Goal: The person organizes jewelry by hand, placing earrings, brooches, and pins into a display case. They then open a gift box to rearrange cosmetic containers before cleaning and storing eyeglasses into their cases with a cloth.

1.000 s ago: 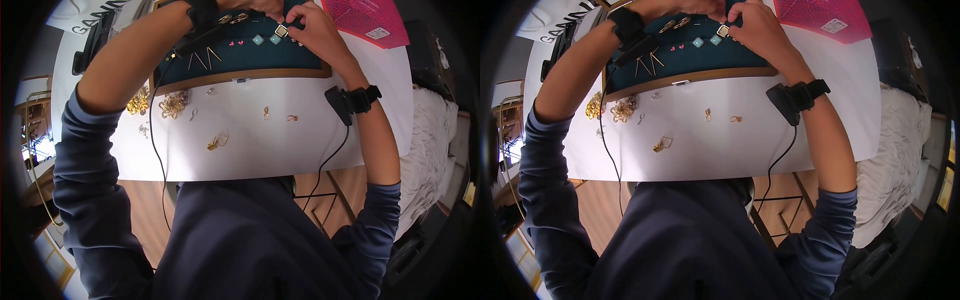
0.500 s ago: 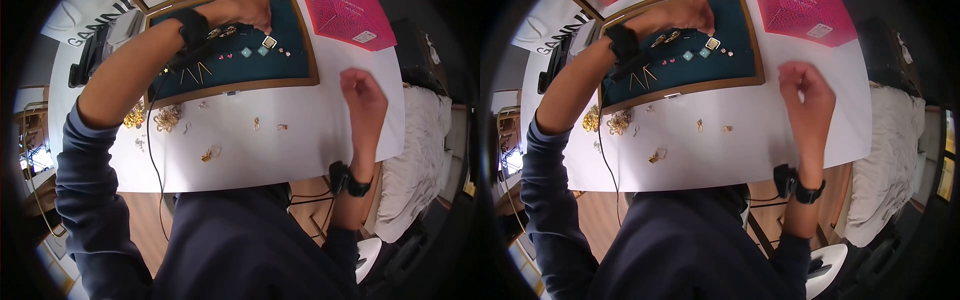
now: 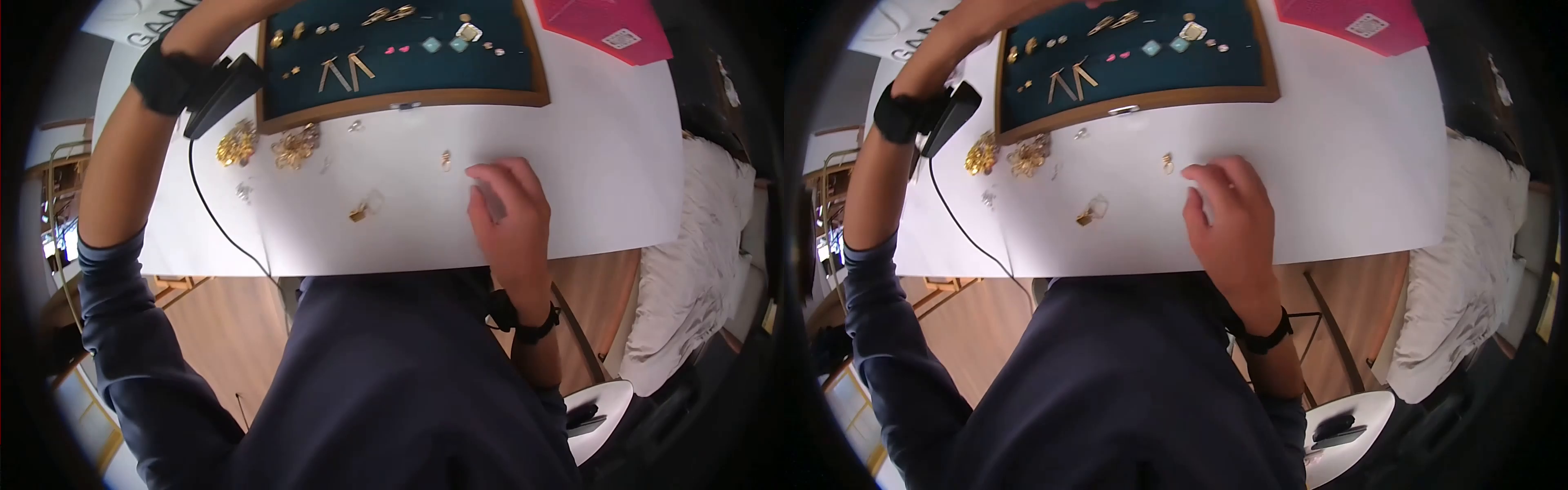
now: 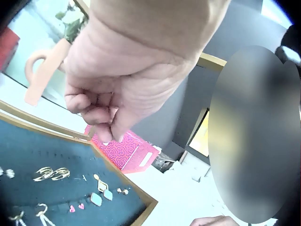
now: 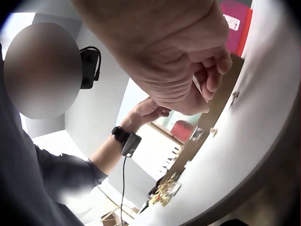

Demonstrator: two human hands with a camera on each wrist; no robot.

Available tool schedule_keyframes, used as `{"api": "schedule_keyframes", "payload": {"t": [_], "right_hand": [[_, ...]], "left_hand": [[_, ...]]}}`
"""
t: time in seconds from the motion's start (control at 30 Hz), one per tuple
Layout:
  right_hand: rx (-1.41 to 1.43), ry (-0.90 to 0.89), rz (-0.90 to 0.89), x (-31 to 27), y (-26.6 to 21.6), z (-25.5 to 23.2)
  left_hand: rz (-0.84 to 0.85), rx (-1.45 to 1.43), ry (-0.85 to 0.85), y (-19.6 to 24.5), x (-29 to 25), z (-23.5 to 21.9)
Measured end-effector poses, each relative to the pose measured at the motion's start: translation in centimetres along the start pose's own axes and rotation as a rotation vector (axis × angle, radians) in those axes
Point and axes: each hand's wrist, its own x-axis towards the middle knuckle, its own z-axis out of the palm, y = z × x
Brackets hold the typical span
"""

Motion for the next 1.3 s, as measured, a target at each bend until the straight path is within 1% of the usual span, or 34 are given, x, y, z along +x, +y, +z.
{"api": "schedule_keyframes", "payload": {"t": [0.07,0.1,0.17,0.2,0.23,0.3,0.37,0.4,0.47,0.5,0.57,0.6,0.67,0.7,0.73,0.77,0.8,0.83,0.87,0.9,0.97,1.0,1.07,1.1,1.2,1.3], "right_hand": [[0.111,-0.104,-0.075,-0.3,-1.7,1.8],[0.162,-0.157,-0.113,-0.4,-2.5,2.6],[0.192,-0.218,-0.138,-0.4,-4.1,4.3],[0.202,-0.249,-0.153,-0.3,-4.8,5.0],[0.204,-0.281,-0.154,-0.2,-5.1,5.8],[0.158,-0.279,-0.252,0.4,-5.7,6.5],[0.078,-0.289,-0.331,0.9,-6.3,7.0],[0.041,-0.32,-0.344,0.8,-6.1,7.4],[-0.034,-0.381,-0.365,0.5,-5.3,8.1],[-0.015,-0.36,-0.345,0.6,-5.3,7.9],[0.256,-0.312,-0.164,1.1,-5.1,7.1],[0.39,-0.283,-0.073,1.5,-4.9,6.5],[0.763,-0.237,0.179,3.4,-3.4,4.1],[0.915,-0.235,0.311,4.5,-2.1,2.6],[1.005,-0.175,0.37,5.7,-0.6,1.5],[0.984,-0.116,0.362,7.2,0.6,0.2],[0.962,-0.075,0.348,8.9,2.1,-1.0],[0.922,-0.059,0.426,10.8,2.9,-2.3],[0.871,-0.098,0.43,13.0,3.9,-3.5],[0.82,-0.136,0.436,15.0,5.0,-4.1],[0.77,-0.216,0.378,17.9,6.5,-4.3],[0.743,-0.256,0.347,19.2,7.1,-4.3],[0.744,-0.277,0.301,21.0,7.9,-4.0],[0.746,-0.287,0.279,21.8,8.1,-3.8],[0.743,-0.241,0.297,23.2,8.9,-2.9],[0.733,-0.241,0.262,23.9,9.3,-2.4]], "left_hand": [[-0.043,0.005,-0.082,1.2,-2.3,-0.9],[-0.042,0.023,-0.105,0.8,-3.5,-0.4],[-0.054,0.07,-0.123,2.2,-6.0,-0.1],[-0.129,0.0,-0.204,2.0,-6.6,-0.5],[-0.165,-0.001,-0.178,1.6,-7.2,-0.2],[-0.233,-0.009,-0.124,0.9,-9.0,1.6],[-0.138,0.006,-0.078,-0.2,-10.4,1.9],[-0.088,0.01,-0.057,-0.4,-10.9,1.9],[-0.175,-0.014,-0.079,-0.7,-11.3,1.7],[-0.21,-0.034,-0.085,-1.0,-11.5,1.7],[-0.275,-0.056,-0.108,-1.5,-11.4,1.3],[-0.247,-0.116,-0.089,-1.9,-11.3,1.4],[-0.194,-0.237,-0.055,-2.9,-10.8,1.8],[-0.175,-0.271,-0.057,-2.9,-10.1,1.8],[-0.158,-0.307,-0.061,-2.7,-9.2,2.1],[-0.141,-0.342,-0.064,-2.6,-8.1,2.3],[-0.087,-0.362,-0.054,-2.5,-6.9,2.4],[-0.033,-0.382,-0.042,-2.6,-5.5,2.6],[0.02,-0.402,-0.03,-2.6,-3.9,2.8],[-0.013,-0.41,-0.04,-2.8,-1.9,2.9],[-0.078,-0.419,-0.052,-3.5,2.6,3.0],[-0.029,-0.497,-0.037,-4.0,4.5,3.4],[0.069,-0.651,-0.012,-5.3,7.6,4.9],[0.044,-0.713,-0.066,-5.2,8.4,4.8],[-0.037,-0.645,-0.108,-4.9,10.3,5.3],[-0.033,-0.688,-0.189,-6.9,12.0,6.3]]}}
